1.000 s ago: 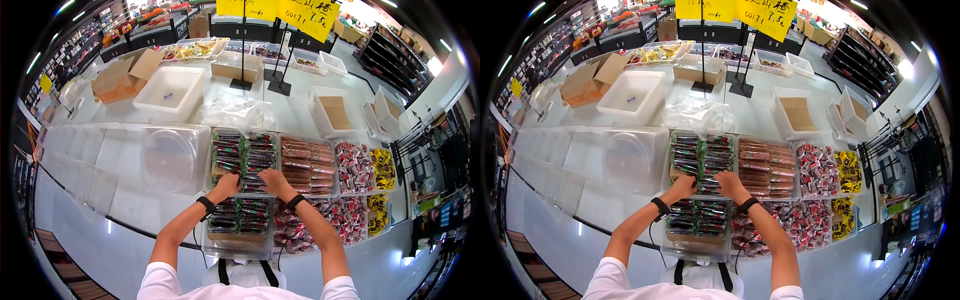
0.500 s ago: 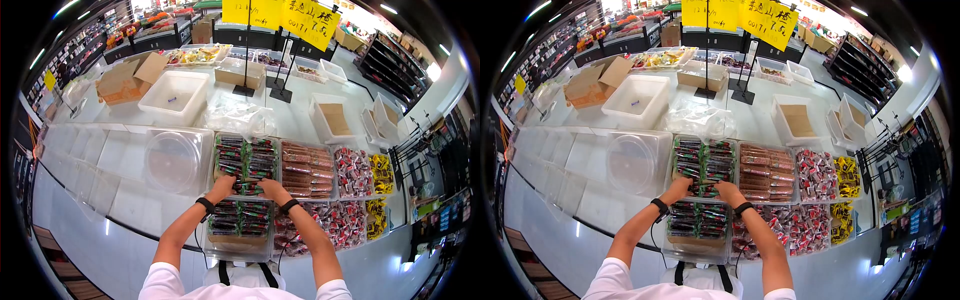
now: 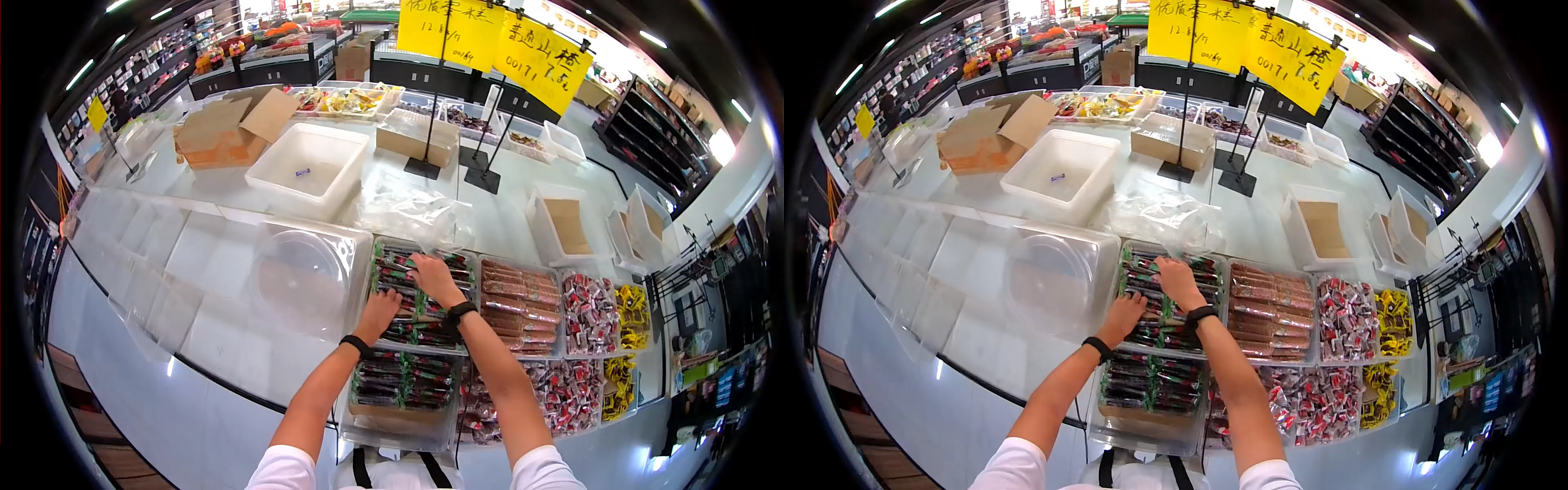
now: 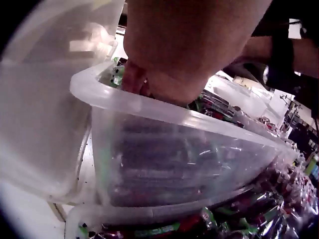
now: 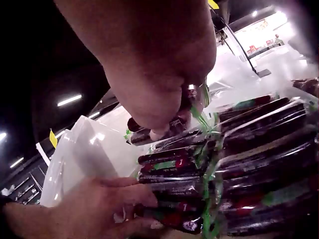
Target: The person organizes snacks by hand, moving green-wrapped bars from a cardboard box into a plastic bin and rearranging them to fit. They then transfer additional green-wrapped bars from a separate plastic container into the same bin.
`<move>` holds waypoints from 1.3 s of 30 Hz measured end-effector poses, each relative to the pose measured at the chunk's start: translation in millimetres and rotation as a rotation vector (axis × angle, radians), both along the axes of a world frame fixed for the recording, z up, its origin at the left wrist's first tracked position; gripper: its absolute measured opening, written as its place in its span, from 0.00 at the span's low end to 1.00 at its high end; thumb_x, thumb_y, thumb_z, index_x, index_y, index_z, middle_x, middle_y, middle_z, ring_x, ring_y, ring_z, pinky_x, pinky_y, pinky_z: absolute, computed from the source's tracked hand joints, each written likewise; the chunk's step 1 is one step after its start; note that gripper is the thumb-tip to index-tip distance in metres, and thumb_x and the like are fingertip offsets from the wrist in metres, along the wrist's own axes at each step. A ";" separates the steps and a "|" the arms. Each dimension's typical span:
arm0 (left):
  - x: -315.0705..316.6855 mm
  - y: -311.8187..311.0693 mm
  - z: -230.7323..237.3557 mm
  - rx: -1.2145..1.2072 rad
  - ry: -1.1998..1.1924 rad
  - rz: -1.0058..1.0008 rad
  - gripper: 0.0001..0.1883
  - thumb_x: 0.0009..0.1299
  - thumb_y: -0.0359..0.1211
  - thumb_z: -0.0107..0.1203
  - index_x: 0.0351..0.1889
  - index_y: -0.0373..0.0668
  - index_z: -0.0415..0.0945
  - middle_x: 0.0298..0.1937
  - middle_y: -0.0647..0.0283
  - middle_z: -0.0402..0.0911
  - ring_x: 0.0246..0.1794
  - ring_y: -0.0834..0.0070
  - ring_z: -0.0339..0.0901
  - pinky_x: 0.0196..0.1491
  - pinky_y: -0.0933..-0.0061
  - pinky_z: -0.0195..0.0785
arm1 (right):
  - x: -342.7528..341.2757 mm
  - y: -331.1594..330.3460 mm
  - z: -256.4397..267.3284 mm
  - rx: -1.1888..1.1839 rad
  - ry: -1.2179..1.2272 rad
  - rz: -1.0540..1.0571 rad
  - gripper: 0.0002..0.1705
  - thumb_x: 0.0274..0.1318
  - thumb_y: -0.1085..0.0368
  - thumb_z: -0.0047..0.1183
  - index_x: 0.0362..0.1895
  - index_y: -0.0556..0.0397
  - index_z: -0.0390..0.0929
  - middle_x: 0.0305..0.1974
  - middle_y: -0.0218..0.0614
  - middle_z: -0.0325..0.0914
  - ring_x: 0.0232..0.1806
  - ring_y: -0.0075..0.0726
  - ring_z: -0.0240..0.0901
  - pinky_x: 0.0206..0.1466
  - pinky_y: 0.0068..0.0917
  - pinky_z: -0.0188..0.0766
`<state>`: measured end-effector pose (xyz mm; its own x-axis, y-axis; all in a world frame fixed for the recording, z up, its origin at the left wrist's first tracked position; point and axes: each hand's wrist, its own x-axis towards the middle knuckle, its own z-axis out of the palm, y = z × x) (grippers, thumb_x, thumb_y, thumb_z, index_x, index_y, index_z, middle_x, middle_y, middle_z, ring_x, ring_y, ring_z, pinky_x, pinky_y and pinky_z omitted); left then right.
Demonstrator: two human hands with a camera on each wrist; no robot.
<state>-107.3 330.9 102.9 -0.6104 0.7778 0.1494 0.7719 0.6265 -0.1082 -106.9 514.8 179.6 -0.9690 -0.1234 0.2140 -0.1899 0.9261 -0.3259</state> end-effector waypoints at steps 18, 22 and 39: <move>1.4 -4.4 -22.0 0.027 0.156 0.076 0.09 0.63 0.34 0.52 0.41 0.45 0.70 0.38 0.63 0.71 0.42 0.66 0.71 0.39 0.66 0.66 | -2.9 -20.9 -22.7 -0.039 0.371 -0.003 0.16 0.56 0.68 0.50 0.49 0.59 0.74 0.49 0.45 0.73 0.53 0.49 0.67 0.56 0.41 0.65; -4.3 -5.6 -5.4 0.138 0.111 0.049 0.12 0.61 0.33 0.54 0.41 0.43 0.70 0.39 0.62 0.70 0.44 0.65 0.70 0.42 0.65 0.66 | 44.3 3.7 -14.8 -0.188 0.034 0.113 0.11 0.54 0.65 0.55 0.39 0.57 0.76 0.37 0.44 0.77 0.42 0.52 0.73 0.45 0.42 0.71; 17.7 -2.9 13.1 -0.053 -0.448 -0.016 0.26 0.48 0.34 0.69 0.45 0.38 0.74 0.43 0.53 0.76 0.48 0.55 0.74 0.48 0.57 0.70 | 110.9 23.9 -47.7 0.346 -0.706 0.145 0.22 0.50 0.62 0.60 0.49 0.58 0.76 0.45 0.49 0.77 0.48 0.54 0.73 0.52 0.44 0.71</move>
<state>-89.6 328.0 116.0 -0.5932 0.7875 -0.1675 0.7596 0.6164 0.2076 4.1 538.7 132.0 -0.8301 -0.2061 -0.5180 -0.1726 0.9785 -0.1128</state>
